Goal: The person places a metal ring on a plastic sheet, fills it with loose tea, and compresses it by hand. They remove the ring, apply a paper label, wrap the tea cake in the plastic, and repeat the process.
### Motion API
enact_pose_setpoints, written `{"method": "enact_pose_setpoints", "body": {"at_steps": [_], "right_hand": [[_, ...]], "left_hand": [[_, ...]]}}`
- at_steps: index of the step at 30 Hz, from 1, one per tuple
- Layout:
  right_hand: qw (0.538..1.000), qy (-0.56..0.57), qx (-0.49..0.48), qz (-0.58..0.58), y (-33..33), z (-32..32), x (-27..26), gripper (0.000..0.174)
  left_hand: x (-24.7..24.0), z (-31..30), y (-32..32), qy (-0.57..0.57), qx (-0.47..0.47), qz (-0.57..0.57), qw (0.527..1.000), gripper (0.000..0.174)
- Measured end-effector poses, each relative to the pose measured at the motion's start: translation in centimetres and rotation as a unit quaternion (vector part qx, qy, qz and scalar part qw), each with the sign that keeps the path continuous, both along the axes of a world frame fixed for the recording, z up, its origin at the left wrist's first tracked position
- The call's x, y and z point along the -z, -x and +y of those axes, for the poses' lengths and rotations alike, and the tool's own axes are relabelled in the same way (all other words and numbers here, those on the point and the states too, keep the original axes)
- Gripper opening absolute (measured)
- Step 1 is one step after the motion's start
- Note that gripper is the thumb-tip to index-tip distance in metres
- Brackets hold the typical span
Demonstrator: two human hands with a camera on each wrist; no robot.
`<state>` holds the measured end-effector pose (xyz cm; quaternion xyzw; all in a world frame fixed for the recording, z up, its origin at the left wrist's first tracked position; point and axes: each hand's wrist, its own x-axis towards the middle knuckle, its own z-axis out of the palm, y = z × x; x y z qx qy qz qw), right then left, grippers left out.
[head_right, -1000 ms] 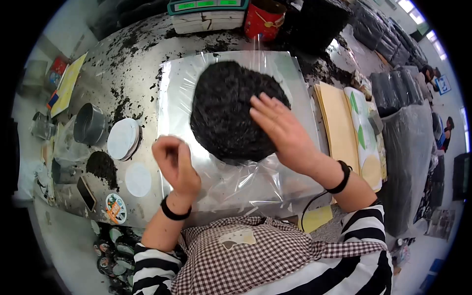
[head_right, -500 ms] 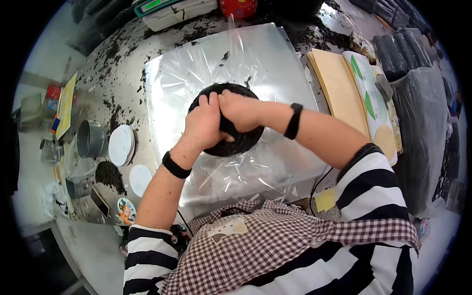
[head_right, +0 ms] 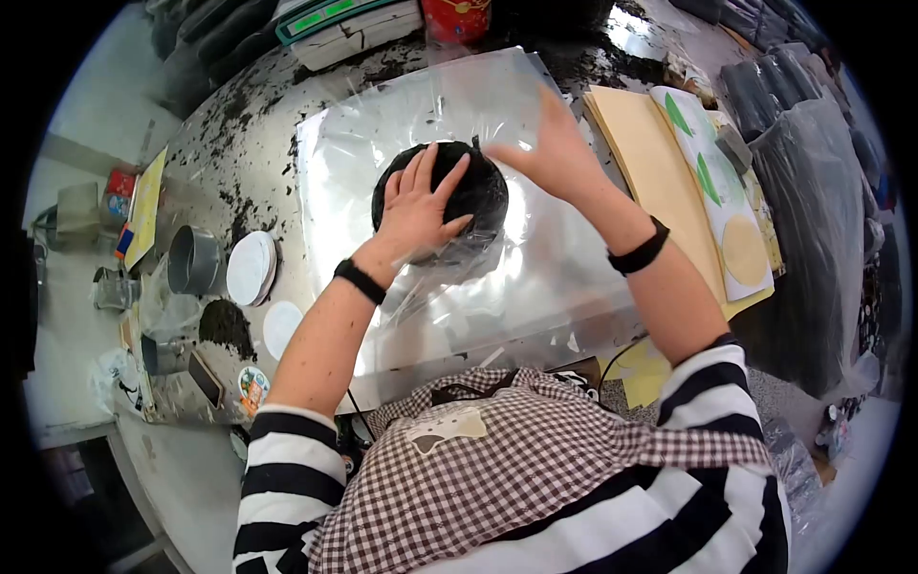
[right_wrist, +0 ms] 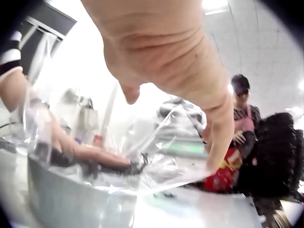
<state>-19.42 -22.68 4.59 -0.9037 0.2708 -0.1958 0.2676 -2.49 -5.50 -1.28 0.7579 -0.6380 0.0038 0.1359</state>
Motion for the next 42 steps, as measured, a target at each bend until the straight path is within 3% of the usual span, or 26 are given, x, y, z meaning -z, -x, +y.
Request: {"method": "enact_pose_setpoints", "body": {"at_steps": [1, 2, 4, 6, 8, 9, 10, 12, 14, 15, 16, 17, 18, 20, 21, 22, 25, 26, 27, 30, 32, 34, 37, 39, 40, 42], "right_hand": [[0.97, -0.228, -0.054, 0.057, 1.8, -0.5, 1.0, 0.043], [0.894, -0.423, -0.053, 0.136, 3.7, -0.9, 2.1, 0.039], [0.888, -0.45, -0.045, 0.088, 5.6, 1.5, -4.8, 0.028], [0.841, -0.528, -0.076, -0.091, 8.7, 1.5, -4.7, 0.023], [0.66, -0.674, -0.177, -0.28, 13.5, -3.3, 2.5, 0.042], [0.819, -0.5, -0.171, -0.224, 12.0, -2.0, 4.0, 0.062], [0.929, -0.297, -0.142, -0.168, 11.0, -0.8, 5.0, 0.083], [0.976, -0.048, -0.161, -0.14, 7.4, 3.3, 3.7, 0.109], [0.974, 0.056, -0.162, -0.15, 1.6, 5.4, 0.3, 0.099], [0.98, 0.0, -0.172, -0.104, -1.0, 5.1, 1.2, 0.081], [0.984, -0.052, -0.167, 0.026, -3.0, 5.5, 0.3, 0.051], [0.975, 0.008, -0.197, 0.105, -4.5, 4.9, 1.5, 0.042], [0.956, 0.07, -0.221, 0.182, -6.1, 4.2, 2.8, 0.032], [0.929, 0.09, -0.285, 0.218, -7.5, 4.1, 1.6, 0.03], [0.93, 0.102, -0.255, 0.243, -8.0, 5.2, 2.4, 0.031], [0.939, 0.093, -0.242, 0.225, -8.0, 5.8, 2.7, 0.03], [0.962, 0.091, -0.216, 0.136, -7.4, 5.7, 3.8, 0.029], [0.966, 0.092, -0.213, 0.117, -7.4, 5.7, 3.9, 0.027], [0.968, 0.089, -0.21, 0.106, -7.0, 5.9, 4.0, 0.025], [0.976, 0.062, -0.181, 0.102, -6.7, 7.1, 4.1, 0.024], [0.973, 0.064, -0.182, 0.124, -6.4, 7.2, 4.0, 0.027], [0.968, 0.068, -0.185, 0.158, -6.9, 7.4, 4.1, 0.027], [0.97, 0.027, -0.168, 0.174, -7.0, 7.4, 3.5, 0.035], [0.963, 0.035, -0.267, -0.003, -4.0, 6.8, 1.2, 0.042], [0.944, 0.04, -0.315, -0.093, -2.6, 5.9, -0.1, 0.045], [0.971, -0.084, -0.134, -0.178, 0.1, 2.5, -1.6, 0.055]], "left_hand": [[0.4, -0.3, -0.2, -0.013, -0.01, -0.017, 1.0, 0.089], [0.7, -0.5, 0.2, -0.028, -0.015, -0.03, 0.999, 0.09], [0.4, -1.0, -0.2, -0.044, -0.014, -0.023, 0.999, 0.091], [0.7, -0.4, -0.2, -0.031, -0.007, 0.002, 1.0, 0.092], [0.7, -0.8, -0.4, -0.066, -0.016, 0.019, 0.998, 0.097], [1.5, -0.7, -0.4, -0.036, -0.014, 0.009, 0.999, 0.099], [1.0, -0.7, -0.2, -0.037, -0.011, 0.003, 0.999, 0.101], [0.2, -0.3, 0.3, 0.005, -0.013, 0.023, 1.0, 0.101], [0.6, -0.4, -0.5, 0.028, -0.042, 0.147, 0.988, 0.098], [-1.3, -0.4, -2.0, 0.006, -0.051, 0.251, 0.967, 0.09], [-0.8, 0.6, -3.5, 0.142, -0.08, 0.356, 0.92, 0.066], [-0.3, 1.7, -5.0, 0.284, -0.081, 0.437, 0.85, 0.043], [-4.5, 3.8, -3.9, 0.383, -0.169, 0.53, 0.737, 0.027], [-6.2, 10.5, 0.2, 0.246, -0.086, 0.533, 0.805, 0.016], [-6.3, 12.6, 4.4, 0.206, 0.076, 0.457, 0.862, 0.018], [-9.2, 13.6, 7.6, -0.07, 0.069, 0.431, 0.897, 0.028], [-0.4, 13.7, 8.3, -0.236, -0.255, 0.485, 0.802, 0.044], [0.2, 13.8, 8.4, -0.016, -0.315, 0.521, 0.793, 0.09], [7.3, 13.5, 6.2, 0.041, -0.293, 0.364, 0.883, 0.11], [3.5, 7.0, 1.1, 0.274, -0.183, 0.666, 0.669, 0.107], [2.9, 5.8, -0.7, 0.286, -0.123, 0.609, 0.729, 0.102], [0.3, 4.7, -0.9, 0.244, -0.211, 0.624, 0.712, 0.101], [1.7, 2.8, -2.5, 0.244, -0.211, 0.4, 0.858, 0.067], [0.7, 2.9, -2.7, 0.223, -0.194, 0.199, 0.935, 0.056], [0.6, 3.2, -2.7, 0.225, -0.196, 0.153, 0.942, 0.05], [0.3, 3.5, -2.7, 0.213, -0.183, 0.123, 0.952, 0.045]]}}
